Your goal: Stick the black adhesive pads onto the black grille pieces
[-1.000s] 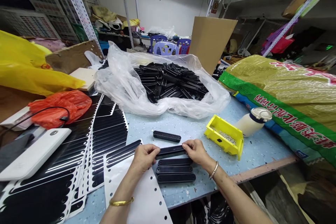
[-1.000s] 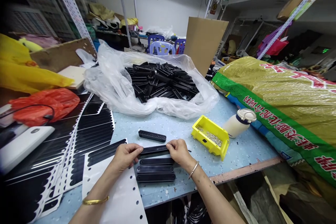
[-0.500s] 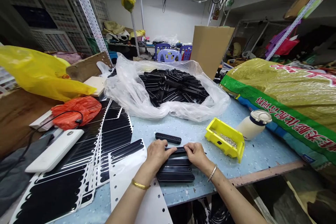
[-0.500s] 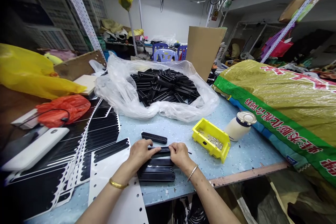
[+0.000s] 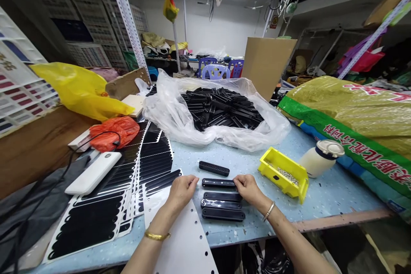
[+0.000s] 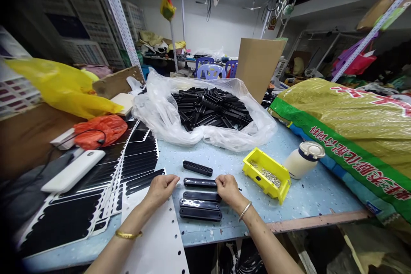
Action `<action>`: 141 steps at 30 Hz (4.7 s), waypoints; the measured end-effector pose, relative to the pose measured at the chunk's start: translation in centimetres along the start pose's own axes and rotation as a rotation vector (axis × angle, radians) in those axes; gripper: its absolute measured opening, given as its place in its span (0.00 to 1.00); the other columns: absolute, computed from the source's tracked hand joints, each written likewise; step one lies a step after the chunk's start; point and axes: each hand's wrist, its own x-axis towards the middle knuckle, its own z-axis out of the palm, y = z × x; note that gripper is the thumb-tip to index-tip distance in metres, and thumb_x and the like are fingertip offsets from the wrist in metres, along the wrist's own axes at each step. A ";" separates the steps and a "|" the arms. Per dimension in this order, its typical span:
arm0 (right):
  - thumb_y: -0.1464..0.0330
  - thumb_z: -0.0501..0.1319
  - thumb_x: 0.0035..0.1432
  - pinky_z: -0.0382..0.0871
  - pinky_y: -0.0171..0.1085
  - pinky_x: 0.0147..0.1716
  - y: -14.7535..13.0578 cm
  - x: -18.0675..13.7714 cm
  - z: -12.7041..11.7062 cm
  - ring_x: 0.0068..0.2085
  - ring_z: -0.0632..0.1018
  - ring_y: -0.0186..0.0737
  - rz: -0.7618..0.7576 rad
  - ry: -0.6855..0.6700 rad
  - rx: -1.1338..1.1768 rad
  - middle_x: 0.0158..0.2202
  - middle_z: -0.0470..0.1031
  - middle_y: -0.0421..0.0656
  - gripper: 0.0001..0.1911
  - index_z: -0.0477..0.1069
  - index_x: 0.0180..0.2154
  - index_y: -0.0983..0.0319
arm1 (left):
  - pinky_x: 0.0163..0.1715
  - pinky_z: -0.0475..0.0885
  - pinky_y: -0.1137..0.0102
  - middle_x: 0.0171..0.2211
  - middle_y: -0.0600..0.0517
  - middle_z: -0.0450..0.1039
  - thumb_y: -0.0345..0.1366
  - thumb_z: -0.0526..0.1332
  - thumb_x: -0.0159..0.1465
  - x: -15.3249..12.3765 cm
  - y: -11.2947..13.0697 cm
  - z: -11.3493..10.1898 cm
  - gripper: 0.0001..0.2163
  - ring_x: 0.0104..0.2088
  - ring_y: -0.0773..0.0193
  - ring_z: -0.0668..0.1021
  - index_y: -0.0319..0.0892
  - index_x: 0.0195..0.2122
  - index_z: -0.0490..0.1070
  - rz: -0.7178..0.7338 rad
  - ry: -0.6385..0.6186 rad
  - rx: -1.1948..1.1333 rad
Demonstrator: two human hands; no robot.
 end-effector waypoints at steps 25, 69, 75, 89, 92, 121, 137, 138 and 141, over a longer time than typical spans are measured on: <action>0.68 0.64 0.55 0.67 0.34 0.34 -4.6 5.8 -1.0 0.35 0.79 0.41 -0.247 -0.176 -0.239 0.34 0.81 0.45 0.09 0.80 0.38 0.62 | 0.31 0.71 0.66 0.24 0.53 0.76 0.49 0.61 0.47 -10.7 -7.1 -2.5 0.23 0.27 0.57 0.78 0.41 0.41 0.76 -0.564 0.376 -0.131; 0.76 0.57 0.54 0.60 0.33 0.25 -15.8 -7.3 12.3 0.25 0.71 0.36 -0.556 -0.003 0.181 0.24 0.69 0.41 0.06 0.72 0.32 0.62 | 0.19 0.55 0.75 0.14 0.58 0.58 0.42 0.69 0.46 -9.8 -6.0 -4.7 0.14 0.18 0.72 0.60 0.39 0.16 0.67 -0.427 0.477 -1.030; 0.72 0.54 0.58 0.68 0.35 0.26 -16.8 -5.5 12.1 0.26 0.73 0.37 -0.464 0.214 0.492 0.27 0.71 0.43 0.12 0.72 0.43 0.65 | 0.19 0.58 0.75 0.14 0.58 0.62 0.37 0.74 0.41 -10.3 -5.3 -4.4 0.12 0.18 0.73 0.63 0.38 0.17 0.72 -0.521 0.459 -1.304; 0.65 0.64 0.49 0.68 0.33 0.22 -19.2 -5.2 10.4 0.24 0.73 0.35 -0.068 -0.096 0.972 0.23 0.73 0.42 0.11 0.75 0.34 0.65 | 0.25 0.62 0.75 0.19 0.54 0.67 0.36 0.71 0.48 -11.0 -3.4 -3.8 0.10 0.23 0.71 0.67 0.37 0.20 0.74 -0.379 0.291 -1.432; 0.65 0.65 0.47 0.67 0.32 0.20 -18.9 -5.1 10.2 0.23 0.72 0.35 -0.026 -0.119 1.005 0.22 0.73 0.40 0.13 0.76 0.35 0.65 | 0.23 0.60 0.76 0.18 0.55 0.65 0.38 0.71 0.49 -11.0 -3.2 -3.9 0.11 0.22 0.72 0.64 0.37 0.19 0.73 -0.375 0.274 -1.416; 0.54 0.68 0.41 0.66 0.31 0.14 -16.2 -2.7 8.2 0.16 0.72 0.34 0.258 -0.123 1.039 0.16 0.72 0.41 0.20 0.70 0.19 0.64 | 0.16 0.58 0.75 0.13 0.55 0.67 0.40 0.70 0.44 -9.9 -4.6 -2.0 0.11 0.15 0.70 0.65 0.39 0.17 0.71 -0.519 0.390 -1.167; 0.51 0.70 0.43 0.74 0.36 0.15 -6.8 -0.9 -4.1 0.18 0.77 0.41 0.140 0.302 0.937 0.21 0.77 0.46 0.23 0.74 0.28 0.66 | 0.27 0.58 0.70 0.19 0.51 0.70 0.32 0.63 0.51 -5.2 -4.2 -6.7 0.02 0.24 0.60 0.71 0.44 0.24 0.75 -0.416 0.783 -0.276; 0.51 0.70 0.44 0.75 0.37 0.16 -7.2 -1.2 -4.0 0.19 0.78 0.43 0.121 0.298 0.941 0.21 0.77 0.47 0.23 0.74 0.29 0.66 | 0.25 0.58 0.70 0.18 0.51 0.70 0.35 0.63 0.51 -5.6 -3.2 -6.5 0.03 0.22 0.60 0.71 0.44 0.22 0.73 -0.422 0.767 -0.348; 0.52 0.66 0.51 0.77 0.38 0.19 -8.7 -2.3 -3.7 0.20 0.79 0.43 -0.017 0.285 0.838 0.22 0.78 0.46 0.20 0.74 0.30 0.64 | 0.16 0.54 0.72 0.15 0.50 0.70 0.50 0.61 0.55 -6.8 0.0 -4.9 0.18 0.14 0.64 0.69 0.42 0.18 0.69 -0.434 0.343 -0.871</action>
